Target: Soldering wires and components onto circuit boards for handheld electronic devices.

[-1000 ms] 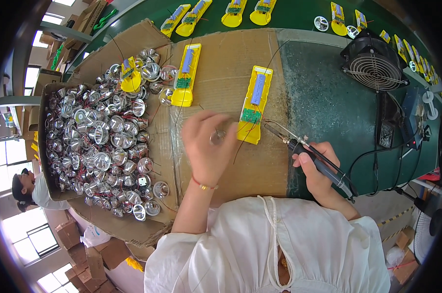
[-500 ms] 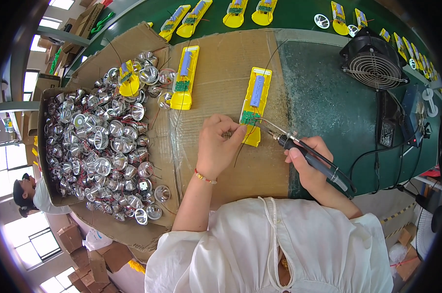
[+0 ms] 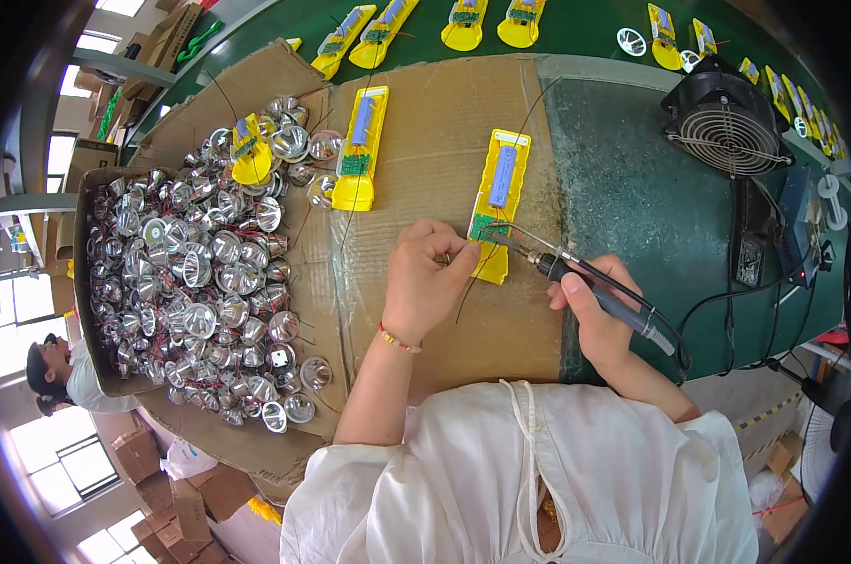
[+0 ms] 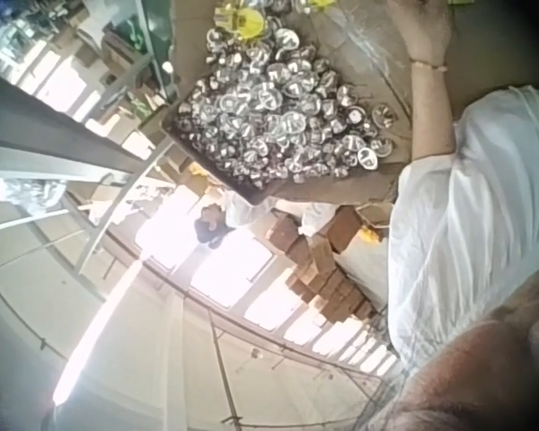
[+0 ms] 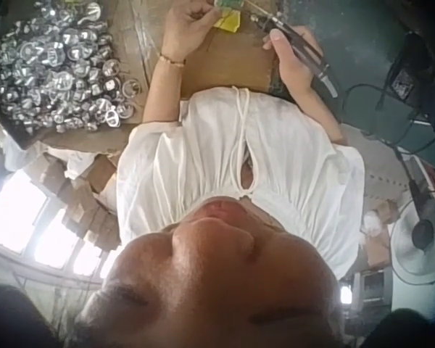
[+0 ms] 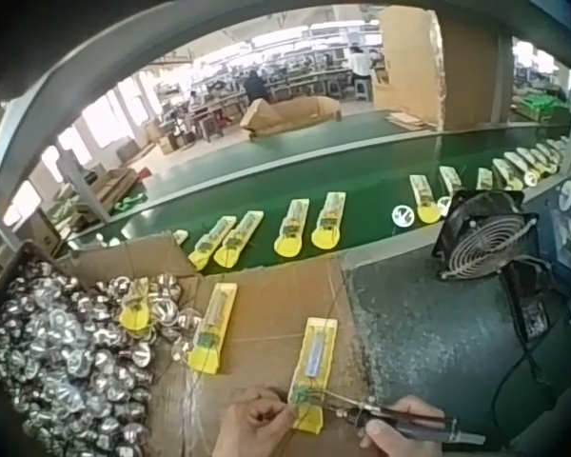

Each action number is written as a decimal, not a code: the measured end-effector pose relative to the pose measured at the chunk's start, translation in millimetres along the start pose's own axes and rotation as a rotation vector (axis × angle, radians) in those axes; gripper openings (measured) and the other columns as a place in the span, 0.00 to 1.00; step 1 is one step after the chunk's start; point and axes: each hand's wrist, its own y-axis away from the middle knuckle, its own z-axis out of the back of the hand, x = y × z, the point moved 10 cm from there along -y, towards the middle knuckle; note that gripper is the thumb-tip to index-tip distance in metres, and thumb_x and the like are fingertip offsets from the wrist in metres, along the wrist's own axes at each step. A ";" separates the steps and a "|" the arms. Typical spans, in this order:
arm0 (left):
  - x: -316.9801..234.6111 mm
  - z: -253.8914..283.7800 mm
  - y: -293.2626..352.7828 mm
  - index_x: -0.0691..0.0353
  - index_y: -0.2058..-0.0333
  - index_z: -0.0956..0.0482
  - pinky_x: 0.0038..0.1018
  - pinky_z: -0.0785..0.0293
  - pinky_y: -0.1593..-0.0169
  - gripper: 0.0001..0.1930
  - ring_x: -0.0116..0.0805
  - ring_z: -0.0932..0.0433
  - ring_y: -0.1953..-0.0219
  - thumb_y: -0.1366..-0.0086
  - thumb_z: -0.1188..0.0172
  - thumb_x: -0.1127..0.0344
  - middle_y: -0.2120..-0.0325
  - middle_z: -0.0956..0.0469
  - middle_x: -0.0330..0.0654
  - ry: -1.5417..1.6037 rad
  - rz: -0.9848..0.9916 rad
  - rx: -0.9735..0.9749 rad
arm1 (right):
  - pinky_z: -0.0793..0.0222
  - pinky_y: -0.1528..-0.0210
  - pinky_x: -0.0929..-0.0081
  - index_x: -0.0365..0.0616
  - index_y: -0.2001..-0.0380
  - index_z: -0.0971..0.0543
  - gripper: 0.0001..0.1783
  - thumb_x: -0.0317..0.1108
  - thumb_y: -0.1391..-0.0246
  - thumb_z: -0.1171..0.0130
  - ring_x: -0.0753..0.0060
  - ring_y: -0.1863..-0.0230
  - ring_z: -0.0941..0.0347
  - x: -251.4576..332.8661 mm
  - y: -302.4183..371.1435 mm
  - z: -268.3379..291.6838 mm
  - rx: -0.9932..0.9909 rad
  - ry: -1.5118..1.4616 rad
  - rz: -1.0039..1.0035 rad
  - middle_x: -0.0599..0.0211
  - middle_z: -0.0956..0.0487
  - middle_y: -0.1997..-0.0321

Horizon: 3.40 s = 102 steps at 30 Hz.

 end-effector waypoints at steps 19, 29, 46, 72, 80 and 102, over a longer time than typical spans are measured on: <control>22.2 -5.6 -0.1 0.66 0.75 0.21 0.26 0.30 0.76 0.09 0.31 0.25 0.83 0.47 0.43 0.65 0.87 0.24 0.42 -0.011 0.160 0.192 | 0.30 0.67 0.77 0.37 0.68 0.34 0.10 0.30 0.48 0.45 0.76 0.71 0.27 10.6 23.9 63.8 -0.101 0.144 0.057 0.58 0.24 0.70; -119.8 -46.2 -225.1 0.53 0.69 0.19 0.37 0.31 0.56 0.12 0.46 0.28 0.58 0.52 0.40 0.56 0.63 0.25 0.47 -0.390 -0.313 -0.248 | 0.31 0.69 0.79 0.38 0.68 0.33 0.10 0.28 0.49 0.43 0.78 0.72 0.27 -11.9 15.4 74.3 -0.177 0.077 -0.005 0.63 0.22 0.74; -78.4 -72.0 -273.0 0.52 0.74 0.18 0.40 0.37 0.50 0.18 0.47 0.37 0.47 0.48 0.44 0.44 0.42 0.43 0.40 -0.612 -0.199 -0.156 | 0.31 0.69 0.76 0.37 0.70 0.35 0.06 0.27 0.47 0.50 0.74 0.76 0.29 -7.4 12.0 96.5 -0.366 -0.020 0.065 0.56 0.25 0.74; -41.2 51.3 -11.8 0.60 0.61 0.28 0.48 0.55 0.42 0.18 0.53 0.50 0.40 0.53 0.40 0.67 0.46 0.41 0.49 -0.576 -0.338 -0.488 | 0.31 0.66 0.74 0.37 0.68 0.32 0.08 0.30 0.47 0.47 0.74 0.76 0.30 -1.0 11.0 92.6 -0.395 -0.013 0.211 0.63 0.27 0.79; -49.8 20.2 -7.4 0.61 0.79 0.25 0.55 0.55 0.45 0.06 0.51 0.46 0.41 0.48 0.47 0.67 0.54 0.34 0.46 -0.802 -0.377 -0.446 | 0.32 0.66 0.77 0.37 0.69 0.31 0.07 0.30 0.47 0.47 0.74 0.75 0.29 -3.2 17.6 95.1 -0.421 0.082 0.227 0.63 0.27 0.78; -11.6 126.6 70.0 0.61 0.74 0.25 0.37 0.42 0.49 0.04 0.39 0.26 0.60 0.44 0.44 0.68 0.71 0.24 0.41 -0.528 -0.091 -0.524 | 0.30 0.65 0.74 0.36 0.67 0.33 0.07 0.28 0.47 0.49 0.72 0.74 0.28 6.9 22.3 76.2 -0.266 0.075 0.243 0.61 0.27 0.79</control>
